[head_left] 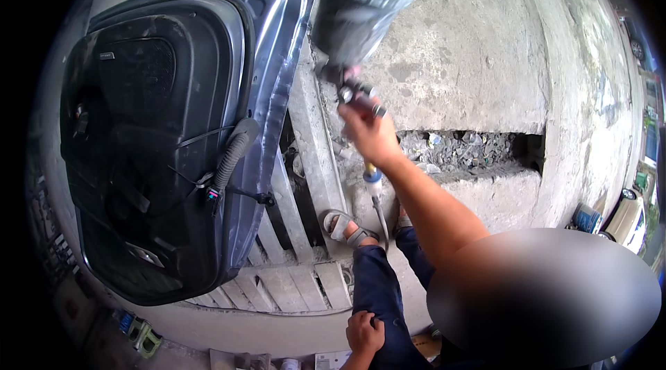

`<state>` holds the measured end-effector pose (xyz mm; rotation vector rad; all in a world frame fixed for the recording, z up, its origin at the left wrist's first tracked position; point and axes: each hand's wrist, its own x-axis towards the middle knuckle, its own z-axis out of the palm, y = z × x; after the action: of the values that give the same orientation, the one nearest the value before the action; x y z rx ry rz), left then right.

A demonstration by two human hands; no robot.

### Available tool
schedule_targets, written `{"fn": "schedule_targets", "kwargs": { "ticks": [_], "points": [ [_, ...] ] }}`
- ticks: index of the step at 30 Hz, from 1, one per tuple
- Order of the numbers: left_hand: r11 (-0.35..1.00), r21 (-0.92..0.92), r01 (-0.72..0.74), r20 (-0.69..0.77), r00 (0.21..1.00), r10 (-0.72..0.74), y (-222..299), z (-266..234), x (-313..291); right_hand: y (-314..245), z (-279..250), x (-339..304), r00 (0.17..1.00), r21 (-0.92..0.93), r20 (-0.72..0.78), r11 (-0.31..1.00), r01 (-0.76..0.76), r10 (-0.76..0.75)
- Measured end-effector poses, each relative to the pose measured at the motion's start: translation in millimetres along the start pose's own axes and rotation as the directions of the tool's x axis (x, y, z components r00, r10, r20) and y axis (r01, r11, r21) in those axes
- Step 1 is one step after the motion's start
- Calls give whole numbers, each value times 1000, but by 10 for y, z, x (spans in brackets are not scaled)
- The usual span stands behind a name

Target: The person uses a spray gun to apply paint to a car door resting on a wooden pallet. They walk to a shelf to retrieve a rag, then return to the door to pour more paint into the spray gun cup and continue spraying. The person briefly inspects the painted surface by pointing at it.

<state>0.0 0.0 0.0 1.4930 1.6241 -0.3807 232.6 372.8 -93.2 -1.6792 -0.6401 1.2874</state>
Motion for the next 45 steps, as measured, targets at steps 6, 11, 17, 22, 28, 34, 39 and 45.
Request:
{"fn": "schedule_targets", "kwargs": {
  "ticks": [6, 11, 17, 22, 28, 34, 39, 45],
  "points": [
    [999, 10, -41, -54, 998, 42, -15, 48, 29, -171, -53, 296, 971, -28, -229, 997, 70, -74],
    [999, 18, -33, -41, 999, 34, -11, 46, -5, 264, 26, -164, 994, -44, -95, 998, 39, -43],
    [1000, 19, -21, -32, 999, 21, 5, 39, -21, 562, 180, -1082, 970, -226, 184, 967, -113, 156],
    [1000, 7, -17, -13, 1000, 17, 33, 23, -18, 745, 162, -1184, 947, -170, 248, 971, -168, 207],
    [999, -10, -41, -35, 999, 40, -29, 86, -55, 390, 18, -618, 997, -114, 60, 993, -40, 47],
    [999, -4, -40, -41, 998, 40, -39, 122, -81, 243, 83, -264, 999, 22, -33, 1000, -14, 15],
    [999, -5, -41, -28, 999, 41, -16, 108, -78, 538, 234, -646, 997, -5, 72, 1000, -6, 6],
    [1000, -12, -28, -17, 999, 28, 28, 86, -73, 859, 235, -1165, 927, -59, 313, 979, -196, 205]
  ]
}}
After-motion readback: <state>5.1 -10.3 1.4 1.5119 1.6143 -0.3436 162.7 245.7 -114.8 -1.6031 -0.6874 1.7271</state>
